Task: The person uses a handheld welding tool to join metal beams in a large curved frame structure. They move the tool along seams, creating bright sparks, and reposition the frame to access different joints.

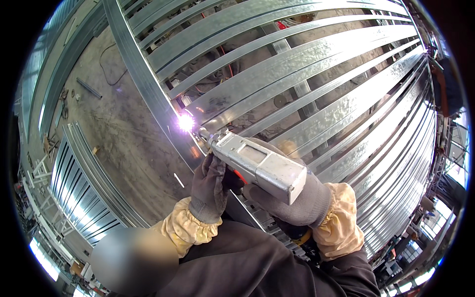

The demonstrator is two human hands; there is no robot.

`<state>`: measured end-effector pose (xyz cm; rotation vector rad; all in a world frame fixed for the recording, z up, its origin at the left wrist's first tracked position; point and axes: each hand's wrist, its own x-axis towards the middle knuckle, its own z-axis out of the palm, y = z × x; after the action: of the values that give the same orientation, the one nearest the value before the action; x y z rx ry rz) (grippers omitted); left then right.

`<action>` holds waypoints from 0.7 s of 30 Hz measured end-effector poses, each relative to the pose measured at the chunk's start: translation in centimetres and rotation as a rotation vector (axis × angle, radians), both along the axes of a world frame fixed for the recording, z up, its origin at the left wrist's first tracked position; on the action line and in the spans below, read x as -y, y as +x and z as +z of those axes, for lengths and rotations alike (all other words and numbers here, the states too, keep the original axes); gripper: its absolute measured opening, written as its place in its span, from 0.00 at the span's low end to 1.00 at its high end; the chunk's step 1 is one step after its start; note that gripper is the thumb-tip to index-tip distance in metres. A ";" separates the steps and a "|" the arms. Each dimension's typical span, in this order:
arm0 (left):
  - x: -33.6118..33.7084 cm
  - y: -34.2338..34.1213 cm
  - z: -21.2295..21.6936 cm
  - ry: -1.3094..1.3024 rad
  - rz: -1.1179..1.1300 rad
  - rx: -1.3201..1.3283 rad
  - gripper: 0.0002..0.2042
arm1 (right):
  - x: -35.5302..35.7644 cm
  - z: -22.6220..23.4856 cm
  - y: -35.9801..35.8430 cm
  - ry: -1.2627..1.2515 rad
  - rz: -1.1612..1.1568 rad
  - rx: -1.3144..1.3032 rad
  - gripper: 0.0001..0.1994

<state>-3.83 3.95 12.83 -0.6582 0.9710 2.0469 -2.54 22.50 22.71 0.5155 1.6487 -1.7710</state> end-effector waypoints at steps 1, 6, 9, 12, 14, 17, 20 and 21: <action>-0.1 0.2 -0.3 -0.040 0.007 -0.019 0.13 | 0.0 0.0 -0.1 -0.006 0.005 -0.004 0.29; 0.4 -0.2 0.2 0.027 -0.067 0.030 0.13 | -0.2 -0.3 0.0 0.004 0.055 -0.023 0.29; -0.4 0.4 -0.3 -0.016 0.050 0.026 0.14 | -0.2 -0.3 0.2 0.001 0.048 -0.016 0.29; 0.0 0.7 -0.6 0.045 0.011 0.027 0.14 | -0.2 -0.3 0.4 0.003 0.042 -0.009 0.29; 0.0 1.1 -1.3 0.023 0.015 0.027 0.14 | -0.2 -0.3 0.4 0.003 0.039 -0.008 0.29; 0.1 1.2 -1.6 -0.024 -0.004 0.029 0.14 | -0.2 -0.2 0.5 0.005 0.036 -0.001 0.29; 0.0 0.8 -1.0 0.006 -0.021 0.005 0.15 | -0.2 -0.3 0.6 0.011 0.036 -0.005 0.29; 0.1 0.7 -0.9 0.008 -0.036 -0.002 0.15 | -0.2 -0.3 0.6 0.011 0.034 -0.005 0.29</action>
<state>-3.13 3.82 11.95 -0.6301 0.9692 2.0190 -1.92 22.67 22.39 0.4856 1.6625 -1.7409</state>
